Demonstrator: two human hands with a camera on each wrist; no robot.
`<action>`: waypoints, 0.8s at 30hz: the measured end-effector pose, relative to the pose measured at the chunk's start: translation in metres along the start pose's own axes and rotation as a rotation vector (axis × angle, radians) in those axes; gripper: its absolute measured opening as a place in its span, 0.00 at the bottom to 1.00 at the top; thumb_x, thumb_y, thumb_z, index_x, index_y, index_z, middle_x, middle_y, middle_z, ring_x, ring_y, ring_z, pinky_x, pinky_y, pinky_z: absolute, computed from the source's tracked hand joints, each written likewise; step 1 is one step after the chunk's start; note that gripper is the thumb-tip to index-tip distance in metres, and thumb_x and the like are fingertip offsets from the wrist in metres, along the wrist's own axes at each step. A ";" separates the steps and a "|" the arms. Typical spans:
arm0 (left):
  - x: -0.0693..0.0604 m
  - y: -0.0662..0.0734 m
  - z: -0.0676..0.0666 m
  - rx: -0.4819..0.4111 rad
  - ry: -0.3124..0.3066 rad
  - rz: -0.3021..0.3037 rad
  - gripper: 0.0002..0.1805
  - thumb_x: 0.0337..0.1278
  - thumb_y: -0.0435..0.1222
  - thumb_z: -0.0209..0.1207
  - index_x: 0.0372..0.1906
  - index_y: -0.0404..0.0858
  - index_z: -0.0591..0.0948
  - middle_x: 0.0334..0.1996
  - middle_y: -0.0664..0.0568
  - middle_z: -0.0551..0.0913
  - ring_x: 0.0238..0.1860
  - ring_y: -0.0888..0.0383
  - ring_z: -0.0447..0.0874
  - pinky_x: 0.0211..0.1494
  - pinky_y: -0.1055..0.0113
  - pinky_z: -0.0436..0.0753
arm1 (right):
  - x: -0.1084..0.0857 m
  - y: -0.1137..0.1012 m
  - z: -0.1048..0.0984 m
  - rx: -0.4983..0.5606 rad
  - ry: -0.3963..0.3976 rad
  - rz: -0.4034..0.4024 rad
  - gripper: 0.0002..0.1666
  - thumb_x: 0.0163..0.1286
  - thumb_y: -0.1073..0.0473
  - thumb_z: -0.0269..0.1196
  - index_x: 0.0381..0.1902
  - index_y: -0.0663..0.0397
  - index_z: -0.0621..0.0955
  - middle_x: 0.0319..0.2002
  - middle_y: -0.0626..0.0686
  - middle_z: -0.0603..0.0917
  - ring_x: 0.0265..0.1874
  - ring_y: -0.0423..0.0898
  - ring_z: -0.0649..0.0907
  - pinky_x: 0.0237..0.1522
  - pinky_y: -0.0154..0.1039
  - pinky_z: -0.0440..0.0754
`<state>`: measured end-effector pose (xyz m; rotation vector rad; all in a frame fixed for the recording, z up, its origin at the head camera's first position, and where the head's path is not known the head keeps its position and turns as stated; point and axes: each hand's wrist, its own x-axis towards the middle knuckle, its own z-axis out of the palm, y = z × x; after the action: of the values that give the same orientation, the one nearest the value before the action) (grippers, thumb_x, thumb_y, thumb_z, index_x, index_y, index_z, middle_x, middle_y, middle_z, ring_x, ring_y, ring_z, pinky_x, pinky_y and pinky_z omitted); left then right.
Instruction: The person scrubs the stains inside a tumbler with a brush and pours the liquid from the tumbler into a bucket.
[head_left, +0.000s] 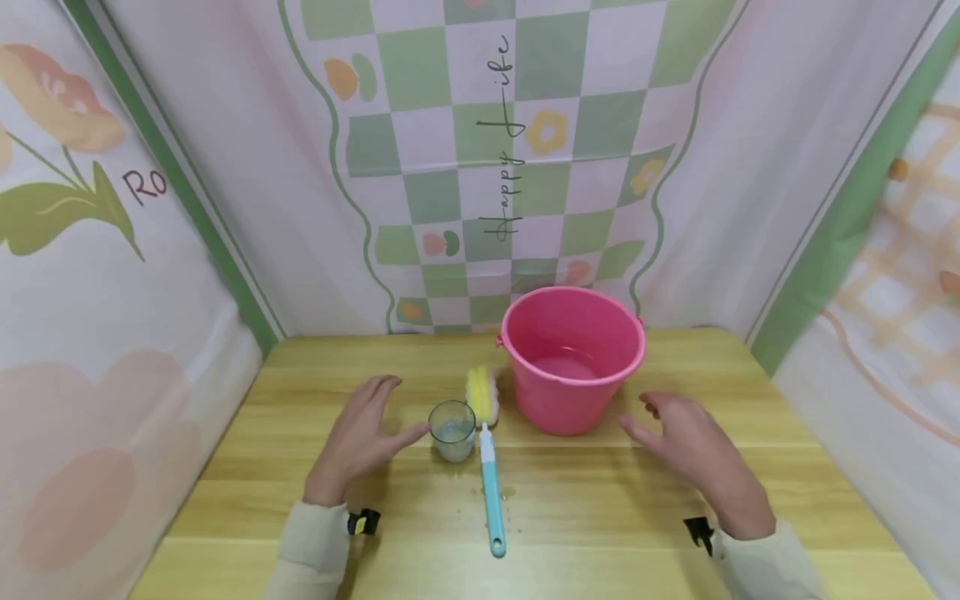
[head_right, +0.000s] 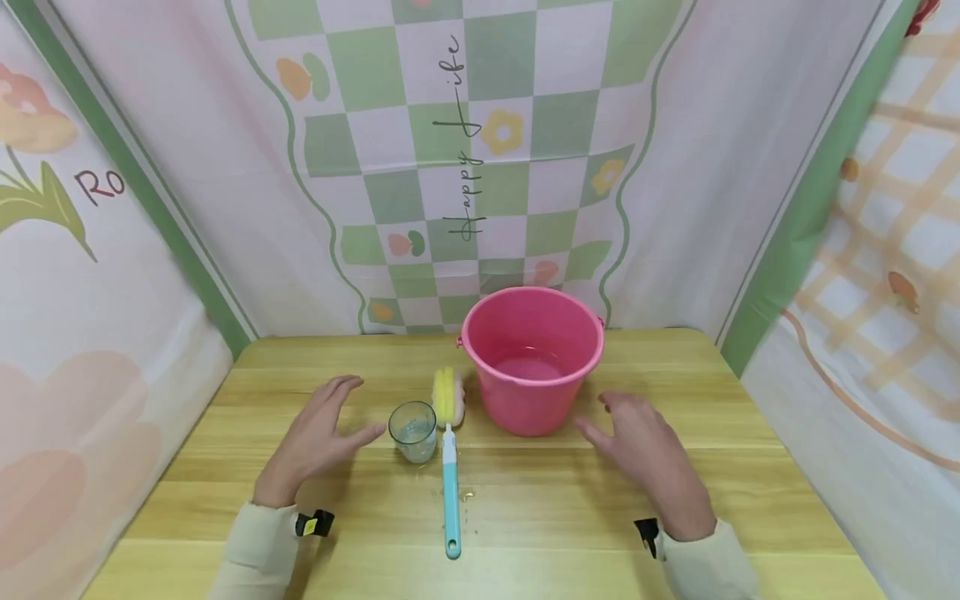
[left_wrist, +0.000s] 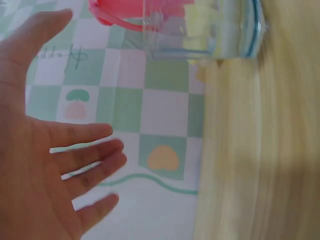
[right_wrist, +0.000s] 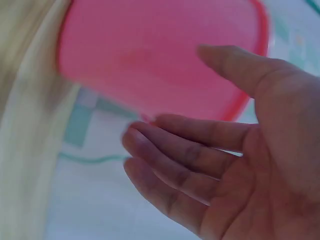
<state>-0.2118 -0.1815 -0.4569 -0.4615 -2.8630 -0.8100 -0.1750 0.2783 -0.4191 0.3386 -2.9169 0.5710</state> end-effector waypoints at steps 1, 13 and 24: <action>0.001 0.003 0.000 -0.014 0.007 0.005 0.52 0.60 0.69 0.63 0.79 0.39 0.68 0.78 0.44 0.68 0.78 0.41 0.66 0.78 0.38 0.69 | -0.002 -0.005 -0.001 0.008 -0.009 -0.027 0.31 0.71 0.47 0.71 0.53 0.72 0.83 0.47 0.71 0.88 0.46 0.67 0.88 0.47 0.61 0.88; 0.018 0.023 0.012 -0.112 -0.065 0.139 0.50 0.58 0.65 0.68 0.78 0.42 0.69 0.77 0.46 0.71 0.77 0.41 0.69 0.76 0.36 0.71 | 0.008 -0.079 0.005 -0.049 -0.103 -0.452 0.23 0.61 0.56 0.78 0.52 0.58 0.87 0.45 0.53 0.91 0.44 0.49 0.89 0.47 0.44 0.90; 0.023 0.026 0.038 -0.233 -0.182 0.183 0.53 0.52 0.55 0.78 0.80 0.42 0.67 0.80 0.48 0.69 0.80 0.43 0.66 0.80 0.40 0.68 | 0.028 -0.115 0.047 -0.264 -0.196 -0.771 0.27 0.61 0.52 0.79 0.56 0.55 0.86 0.48 0.51 0.89 0.47 0.44 0.88 0.50 0.34 0.88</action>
<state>-0.2270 -0.1346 -0.4722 -0.8526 -2.8405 -1.1251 -0.1780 0.1513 -0.4164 1.4373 -2.6533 0.0313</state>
